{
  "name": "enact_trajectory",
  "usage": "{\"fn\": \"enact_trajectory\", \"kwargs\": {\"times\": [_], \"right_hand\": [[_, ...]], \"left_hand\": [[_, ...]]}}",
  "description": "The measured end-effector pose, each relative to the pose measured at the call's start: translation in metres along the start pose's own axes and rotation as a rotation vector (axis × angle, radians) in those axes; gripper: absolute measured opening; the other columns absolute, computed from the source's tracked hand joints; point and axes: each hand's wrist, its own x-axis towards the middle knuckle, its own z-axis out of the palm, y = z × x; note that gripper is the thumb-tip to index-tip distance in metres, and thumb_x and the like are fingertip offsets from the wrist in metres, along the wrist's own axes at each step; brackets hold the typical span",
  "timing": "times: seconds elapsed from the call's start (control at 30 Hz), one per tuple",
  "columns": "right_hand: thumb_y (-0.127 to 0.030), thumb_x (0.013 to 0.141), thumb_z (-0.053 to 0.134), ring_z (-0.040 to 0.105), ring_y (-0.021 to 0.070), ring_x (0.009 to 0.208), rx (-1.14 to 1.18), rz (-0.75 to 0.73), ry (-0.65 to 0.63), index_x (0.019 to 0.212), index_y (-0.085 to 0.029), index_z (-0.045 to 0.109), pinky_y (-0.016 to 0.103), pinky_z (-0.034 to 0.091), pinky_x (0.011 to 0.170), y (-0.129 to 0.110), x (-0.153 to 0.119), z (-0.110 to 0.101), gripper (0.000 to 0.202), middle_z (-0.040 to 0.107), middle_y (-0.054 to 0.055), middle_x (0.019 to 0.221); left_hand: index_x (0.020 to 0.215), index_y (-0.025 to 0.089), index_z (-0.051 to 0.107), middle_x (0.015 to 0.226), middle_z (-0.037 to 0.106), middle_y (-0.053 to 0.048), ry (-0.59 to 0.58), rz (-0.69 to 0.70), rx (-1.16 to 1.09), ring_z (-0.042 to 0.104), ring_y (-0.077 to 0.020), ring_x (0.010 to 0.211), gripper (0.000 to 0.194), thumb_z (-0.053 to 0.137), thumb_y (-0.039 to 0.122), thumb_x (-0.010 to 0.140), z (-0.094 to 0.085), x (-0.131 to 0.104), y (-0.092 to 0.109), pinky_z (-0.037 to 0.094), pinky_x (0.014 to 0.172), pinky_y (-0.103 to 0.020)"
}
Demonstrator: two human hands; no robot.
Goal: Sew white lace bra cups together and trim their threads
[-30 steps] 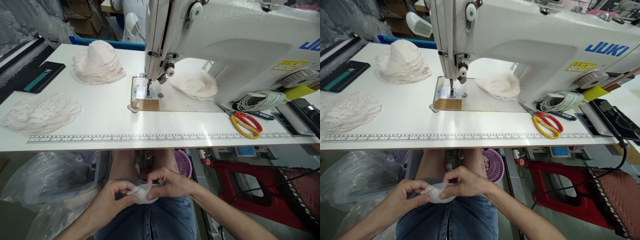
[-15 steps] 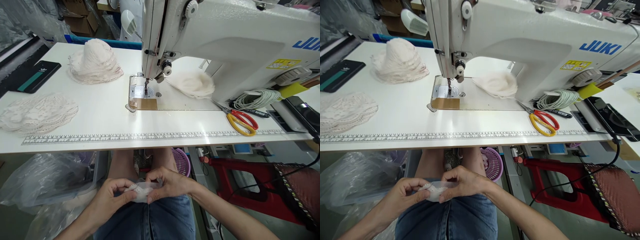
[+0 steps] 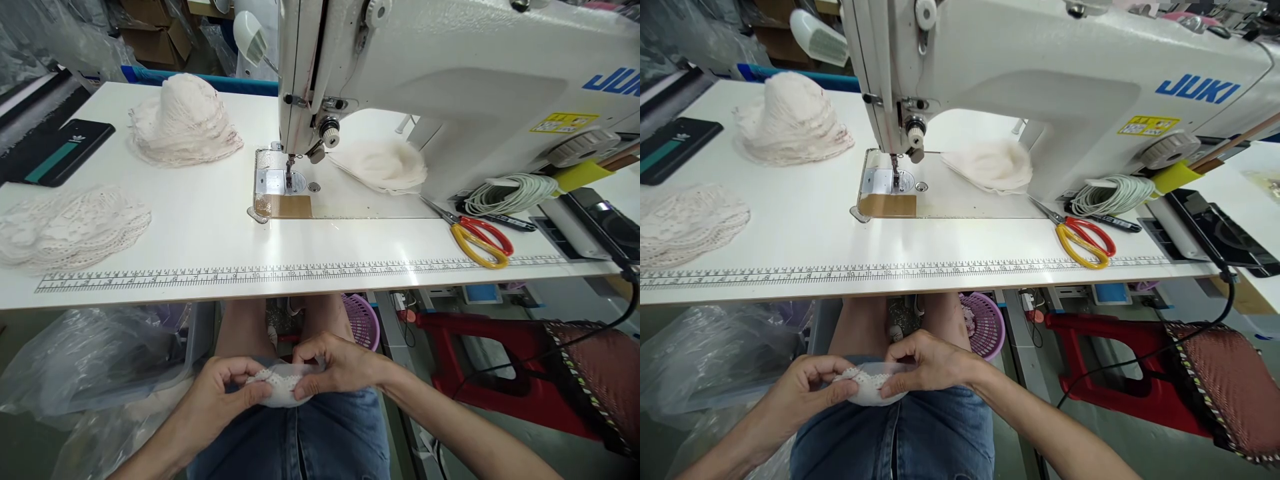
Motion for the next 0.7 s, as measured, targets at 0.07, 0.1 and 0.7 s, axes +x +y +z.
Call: {"fn": "enact_trajectory", "kwargs": {"times": [0.07, 0.1, 0.7], "right_hand": [[-0.047, 0.072, 0.069, 0.043, 0.0075, 0.059, -0.018, -0.029, 0.002, 0.079, -0.012, 0.061, 0.017, 0.031, 0.051, 0.0007, 0.0004, 0.0015, 0.037, 0.050, -0.004, 0.066], [-0.046, 0.070, 0.071, 0.043, 0.0076, 0.059, -0.028, -0.044, 0.007, 0.079, -0.012, 0.060, 0.018, 0.031, 0.051, 0.0008, 0.0008, 0.0026, 0.036, 0.049, -0.004, 0.066], [-0.052, 0.071, 0.068, 0.038, 0.0062, 0.053, -0.079, -0.046, 0.040, 0.072, -0.012, 0.062, 0.017, 0.027, 0.045, 0.0001, 0.0052, 0.0069, 0.041, 0.044, -0.006, 0.057]], "left_hand": [[0.077, 0.012, 0.072, 0.065, 0.068, -0.003, 0.008, -0.002, 0.005, 0.054, -0.0139, 0.060, 0.033, 0.069, 0.045, 0.073, 0.0002, 0.0005, -0.0004, 0.037, 0.055, -0.020], [0.076, 0.012, 0.072, 0.064, 0.067, -0.003, 0.012, -0.009, 0.000, 0.054, -0.0136, 0.060, 0.033, 0.069, 0.045, 0.073, 0.0003, 0.0004, 0.0001, 0.037, 0.055, -0.020], [0.076, 0.014, 0.073, 0.064, 0.065, -0.001, 0.024, -0.034, -0.041, 0.050, -0.0132, 0.061, 0.036, 0.071, 0.049, 0.068, -0.0028, -0.0008, -0.0010, 0.036, 0.057, -0.019]]}}
